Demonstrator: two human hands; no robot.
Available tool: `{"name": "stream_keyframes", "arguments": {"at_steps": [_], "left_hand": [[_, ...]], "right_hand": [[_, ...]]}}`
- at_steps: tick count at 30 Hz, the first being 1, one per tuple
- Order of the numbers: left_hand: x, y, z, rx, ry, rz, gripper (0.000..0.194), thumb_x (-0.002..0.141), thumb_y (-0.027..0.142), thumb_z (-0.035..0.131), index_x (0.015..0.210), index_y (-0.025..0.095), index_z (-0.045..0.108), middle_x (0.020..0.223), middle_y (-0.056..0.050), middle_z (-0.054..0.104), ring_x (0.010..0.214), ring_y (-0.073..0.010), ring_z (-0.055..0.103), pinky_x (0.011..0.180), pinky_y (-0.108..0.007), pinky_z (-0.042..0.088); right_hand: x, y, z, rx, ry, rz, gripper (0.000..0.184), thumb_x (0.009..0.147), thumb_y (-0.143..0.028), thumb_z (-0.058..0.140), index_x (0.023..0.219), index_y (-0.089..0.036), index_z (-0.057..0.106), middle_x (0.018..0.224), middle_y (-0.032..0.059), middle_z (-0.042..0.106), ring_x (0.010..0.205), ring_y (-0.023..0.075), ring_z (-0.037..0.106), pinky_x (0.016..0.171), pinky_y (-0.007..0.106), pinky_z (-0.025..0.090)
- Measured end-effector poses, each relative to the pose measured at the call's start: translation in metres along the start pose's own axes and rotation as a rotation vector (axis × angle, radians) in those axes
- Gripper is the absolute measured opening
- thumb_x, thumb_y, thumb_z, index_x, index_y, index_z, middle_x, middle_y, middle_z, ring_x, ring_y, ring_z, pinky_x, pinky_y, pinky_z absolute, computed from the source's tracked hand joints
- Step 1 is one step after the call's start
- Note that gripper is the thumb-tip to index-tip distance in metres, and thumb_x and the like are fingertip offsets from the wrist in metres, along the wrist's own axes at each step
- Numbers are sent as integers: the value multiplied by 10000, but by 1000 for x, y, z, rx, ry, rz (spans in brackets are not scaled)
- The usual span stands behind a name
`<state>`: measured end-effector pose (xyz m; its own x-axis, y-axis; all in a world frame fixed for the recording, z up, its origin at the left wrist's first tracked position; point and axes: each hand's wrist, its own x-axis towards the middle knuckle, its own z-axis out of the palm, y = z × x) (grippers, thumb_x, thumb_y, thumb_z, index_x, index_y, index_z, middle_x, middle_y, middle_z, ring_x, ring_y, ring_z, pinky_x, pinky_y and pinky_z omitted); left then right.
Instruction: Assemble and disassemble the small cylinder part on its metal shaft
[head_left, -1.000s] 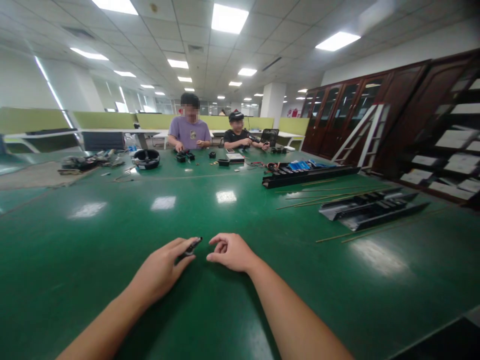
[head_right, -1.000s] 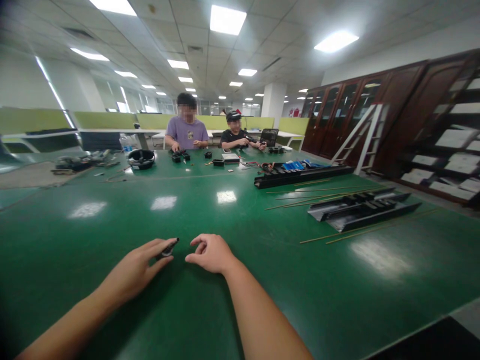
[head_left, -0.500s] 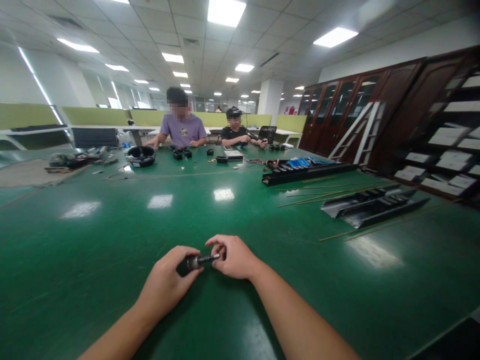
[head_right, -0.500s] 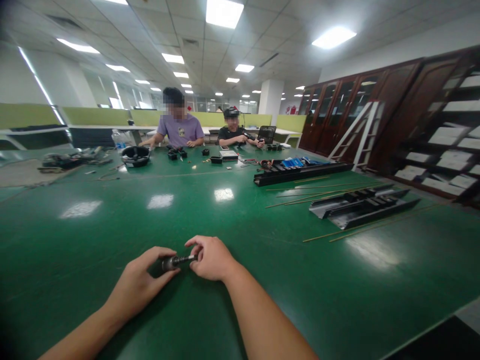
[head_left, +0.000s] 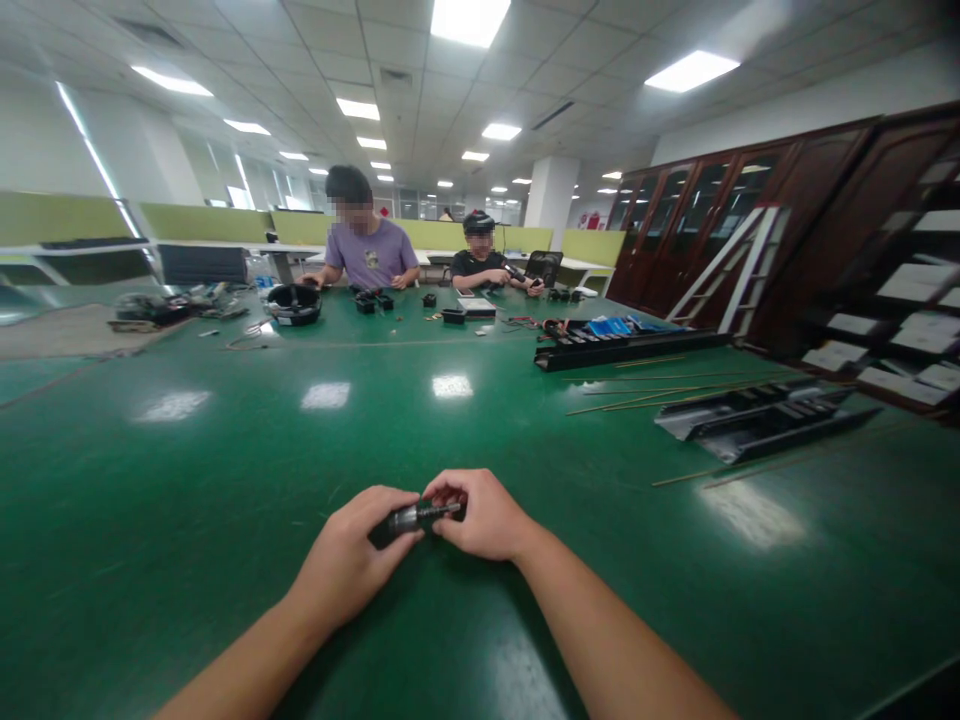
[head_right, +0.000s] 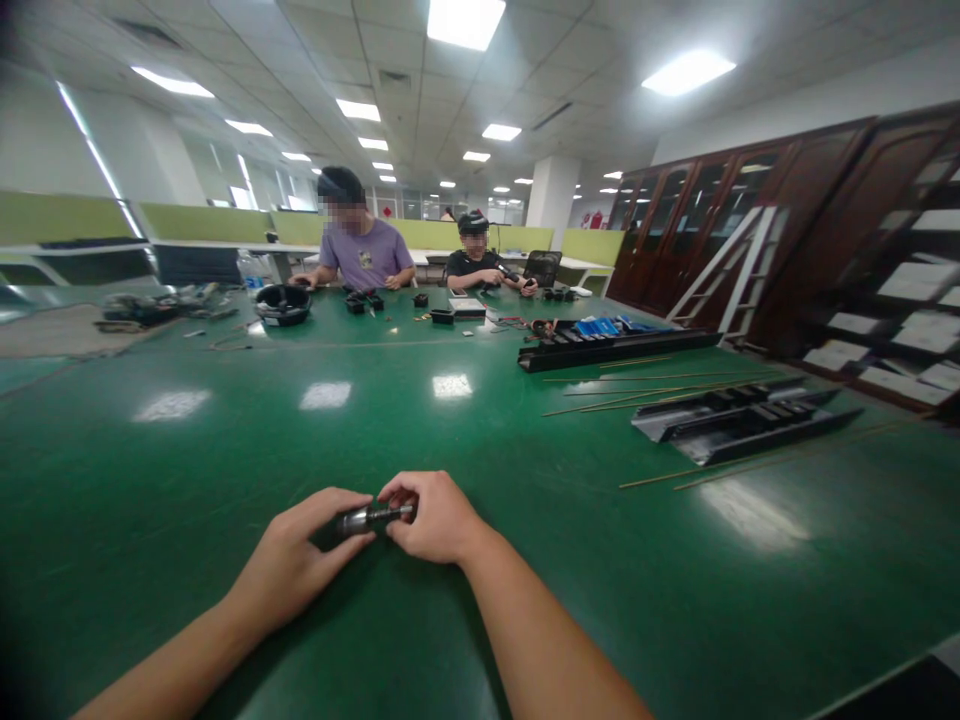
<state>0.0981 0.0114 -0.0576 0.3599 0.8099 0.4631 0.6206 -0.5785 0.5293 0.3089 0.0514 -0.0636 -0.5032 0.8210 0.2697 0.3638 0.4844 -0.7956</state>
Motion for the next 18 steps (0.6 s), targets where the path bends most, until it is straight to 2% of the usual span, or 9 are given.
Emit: {"name": "stream_keyframes", "arguments": {"at_steps": [14, 18], "left_hand": [[1, -1, 1, 13, -10, -34, 261, 848, 298, 657, 1102, 243, 647, 1033, -45, 695, 955, -201, 660, 868, -326, 535], [1, -2, 2, 46, 14, -71, 341, 817, 301, 683, 1150, 253, 623, 1090, -39, 693, 994, -213, 661, 893, -339, 532]], "right_hand": [[0, -4, -2, -36, 24, 2, 220, 697, -138, 665, 908, -192, 699, 794, 2, 703, 690, 144, 627, 656, 230, 472], [-1, -4, -1, -18, 31, 5, 208, 695, -146, 673, 897, -191, 691, 773, -2, 689, 683, 139, 622, 648, 224, 472]]}}
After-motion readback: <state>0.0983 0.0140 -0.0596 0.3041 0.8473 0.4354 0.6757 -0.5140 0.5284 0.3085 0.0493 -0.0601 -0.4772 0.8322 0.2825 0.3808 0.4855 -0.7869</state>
